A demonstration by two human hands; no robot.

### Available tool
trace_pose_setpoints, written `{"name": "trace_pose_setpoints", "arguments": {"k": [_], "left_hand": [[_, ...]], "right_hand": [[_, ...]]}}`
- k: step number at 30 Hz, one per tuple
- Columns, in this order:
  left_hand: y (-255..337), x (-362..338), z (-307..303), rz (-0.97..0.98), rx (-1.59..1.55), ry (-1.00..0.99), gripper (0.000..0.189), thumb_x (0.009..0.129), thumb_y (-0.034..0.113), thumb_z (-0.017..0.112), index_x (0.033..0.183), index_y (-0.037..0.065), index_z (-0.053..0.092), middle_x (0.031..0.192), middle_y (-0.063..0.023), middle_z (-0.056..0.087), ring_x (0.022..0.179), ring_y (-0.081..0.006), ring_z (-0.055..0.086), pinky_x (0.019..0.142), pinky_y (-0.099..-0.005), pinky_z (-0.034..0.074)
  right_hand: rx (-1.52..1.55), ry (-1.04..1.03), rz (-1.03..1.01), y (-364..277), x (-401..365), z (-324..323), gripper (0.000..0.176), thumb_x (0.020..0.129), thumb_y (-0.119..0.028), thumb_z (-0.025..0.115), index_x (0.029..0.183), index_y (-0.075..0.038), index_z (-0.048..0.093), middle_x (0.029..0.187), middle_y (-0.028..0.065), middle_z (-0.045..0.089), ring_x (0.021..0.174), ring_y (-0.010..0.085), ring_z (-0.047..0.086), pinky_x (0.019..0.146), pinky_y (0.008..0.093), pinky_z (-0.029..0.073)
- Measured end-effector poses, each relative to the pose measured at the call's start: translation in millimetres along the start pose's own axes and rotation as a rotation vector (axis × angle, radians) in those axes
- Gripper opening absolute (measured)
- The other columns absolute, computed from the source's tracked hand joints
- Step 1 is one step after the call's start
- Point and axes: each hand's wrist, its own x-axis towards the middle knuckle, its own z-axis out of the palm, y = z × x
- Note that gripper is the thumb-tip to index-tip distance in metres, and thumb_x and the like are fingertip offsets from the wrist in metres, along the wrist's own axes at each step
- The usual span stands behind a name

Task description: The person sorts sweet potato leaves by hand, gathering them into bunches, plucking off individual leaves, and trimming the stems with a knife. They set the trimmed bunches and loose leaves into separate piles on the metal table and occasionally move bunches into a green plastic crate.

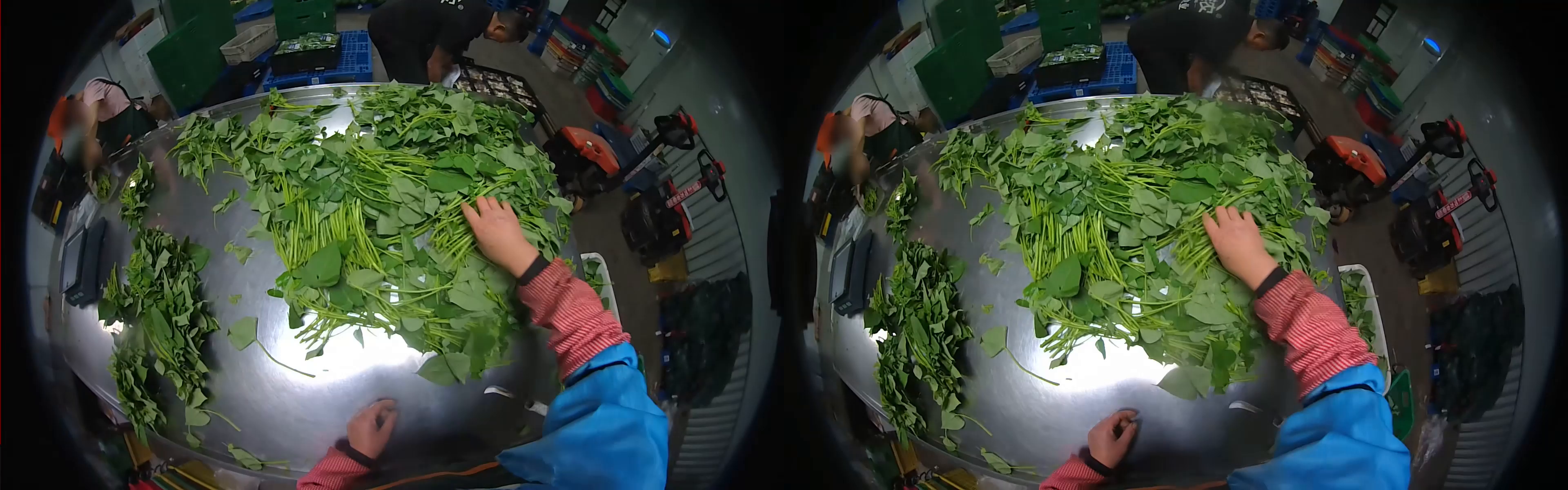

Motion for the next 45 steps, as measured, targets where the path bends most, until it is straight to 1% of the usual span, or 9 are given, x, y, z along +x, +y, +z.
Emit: {"name": "trace_pose_setpoints", "arguments": {"k": [4,12,17,21,26,30,34,41,45], "left_hand": [[-3,0,1,-0.052,-0.043,-0.018,0.021,0.08,0.015,0.068,0.1,0.008,0.066,0.068,-0.0034,0.061,0.06,-0.0148,0.058,0.06,-0.0256,0.047],[-8,5,4,-0.057,-0.048,0.052,0.018,0.08,0.015,0.068,0.096,0.007,0.066,0.069,-0.005,0.062,0.059,-0.0158,0.059,0.058,-0.0274,0.048],[-11,6,4,0.011,-0.034,0.087,0.016,0.078,0.014,0.067,0.093,0.009,0.067,0.076,-0.0073,0.064,0.06,-0.0205,0.062,0.057,-0.0303,0.05],[4,9,-7,0.088,-0.004,0.134,0.014,0.078,0.012,0.067,0.092,0.008,0.066,0.079,-0.0077,0.065,0.062,-0.0225,0.062,0.058,-0.0313,0.05],[-4,4,0,0.05,-0.048,0.109,0.014,0.083,0.017,0.064,0.095,0.009,0.064,0.085,-0.0137,0.063,0.072,-0.0323,0.059,0.066,-0.04,0.048],[0,7,-3,0.063,-0.084,0.123,0.014,0.084,0.015,0.064,0.095,0.008,0.064,0.085,-0.013,0.064,0.073,-0.0296,0.061,0.067,-0.0374,0.05],[2,7,-4,0.065,-0.093,0.113,0.013,0.083,0.011,0.063,0.095,0.007,0.064,0.085,-0.0132,0.064,0.07,-0.0292,0.062,0.063,-0.0355,0.05],[2,8,-2,0.133,-0.032,0.149,0.014,0.083,0.01,0.063,0.097,0.007,0.063,0.086,-0.0135,0.064,0.07,-0.0296,0.062,0.063,-0.0349,0.05],[9,13,-12,0.054,-0.072,0.015,0.018,0.083,0.01,0.063,0.1,0.007,0.062,0.094,-0.0151,0.063,0.082,-0.0307,0.061,0.072,-0.0351,0.05]], "right_hand": [[-0.027,-0.217,0.012,-11,19,29,0.024,0.073,-0.007,0.057,0.097,-0.007,0.055,0.094,0.0102,0.053,0.094,0.0268,0.053,0.084,0.0376,0.041],[0.363,0.0,0.222,28,3,-31,0.036,0.062,-0.006,0.064,0.096,-0.004,0.051,0.086,0.0132,0.053,0.085,0.0327,0.052,0.073,0.0421,0.041],[0.369,0.218,0.239,35,71,-80,0.029,0.064,-0.007,0.065,0.088,-0.003,0.05,0.085,0.0149,0.054,0.083,0.0352,0.052,0.071,0.0434,0.044],[0.494,0.148,0.179,-5,150,-36,0.032,0.066,-0.011,0.067,0.092,-0.001,0.052,0.091,0.0166,0.055,0.09,0.0347,0.055,0.079,0.0438,0.045],[0.722,-0.173,0.175,-42,210,58,0.065,0.068,-0.038,0.072,0.114,0.002,0.05,0.109,0.0206,0.052,0.103,0.0361,0.055,0.09,0.0413,0.044],[0.767,-0.397,0.2,-48,216,67,0.099,0.069,-0.065,0.065,0.137,0.0,0.034,0.127,0.0243,0.048,0.117,0.0343,0.05,0.096,0.0427,0.042],[1.063,-0.441,0.192,-25,205,64,0.115,0.065,-0.071,0.064,0.14,0.007,0.026,0.132,0.026,0.045,0.119,0.034,0.049,0.101,0.0424,0.039],[0.399,-0.333,-0.001,-52,169,27,0.095,0.06,-0.05,0.075,0.133,0.0,0.041,0.121,0.0203,0.048,0.117,0.0331,0.045,0.097,0.0428,0.038],[0.681,-0.209,0.116,-37,170,53,0.074,0.062,-0.036,0.073,0.122,0.0,0.048,0.113,0.0171,0.051,0.107,0.0313,0.05,0.091,0.0406,0.041]]}}
